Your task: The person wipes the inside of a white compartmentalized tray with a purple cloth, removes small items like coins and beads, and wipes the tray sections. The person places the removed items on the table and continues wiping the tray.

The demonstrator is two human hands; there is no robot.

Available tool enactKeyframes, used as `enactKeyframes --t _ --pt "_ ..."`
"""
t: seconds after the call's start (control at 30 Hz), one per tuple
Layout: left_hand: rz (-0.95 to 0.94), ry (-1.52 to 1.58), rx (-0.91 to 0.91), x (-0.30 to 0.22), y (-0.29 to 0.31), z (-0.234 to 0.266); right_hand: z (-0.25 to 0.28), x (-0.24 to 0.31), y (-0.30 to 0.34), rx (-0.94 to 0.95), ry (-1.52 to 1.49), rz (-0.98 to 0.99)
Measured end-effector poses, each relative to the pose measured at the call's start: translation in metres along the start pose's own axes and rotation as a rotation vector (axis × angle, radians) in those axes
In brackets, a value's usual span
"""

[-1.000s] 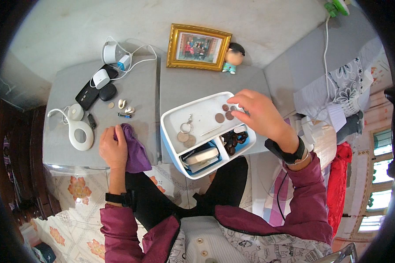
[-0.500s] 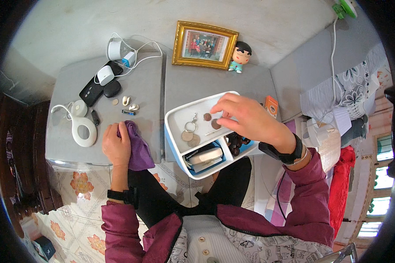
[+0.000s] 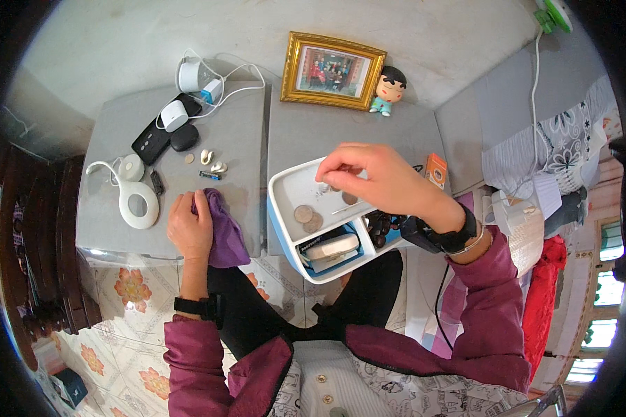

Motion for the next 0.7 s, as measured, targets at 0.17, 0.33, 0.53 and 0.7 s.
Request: enactKeyframes --t 0.17,0.33,0.53,0.7 --pt "-0.019 0.002 -0.035 -0.002 0.0 0.003 -0.008 -0.018 0.006 0.126 -0.423 -0.227" --pt "-0.036 0.024 -0.034 0.002 0.001 -0.001 0.038 -0.045 0.023 -0.028 -0.32 -0.29" --pt "0.006 0.048 -0.007 0.008 0.0 -0.005 0.111 -0.13 0.12 -0.434 -0.245 -0.471" --pt "0.039 -0.002 0.049 0.033 0.007 -0.018 0.066 -0.195 0.184 -0.373 -0.294 -0.605"
Point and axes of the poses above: each hand's wrist, its own y-axis away from the middle knuckle, its own z-axis out of the back of the hand, x = y × z, the point moved 10 cm from there along -y, towards the middle knuckle, and after that the axes turned 1 degree about -z, right-handed, at the moved point
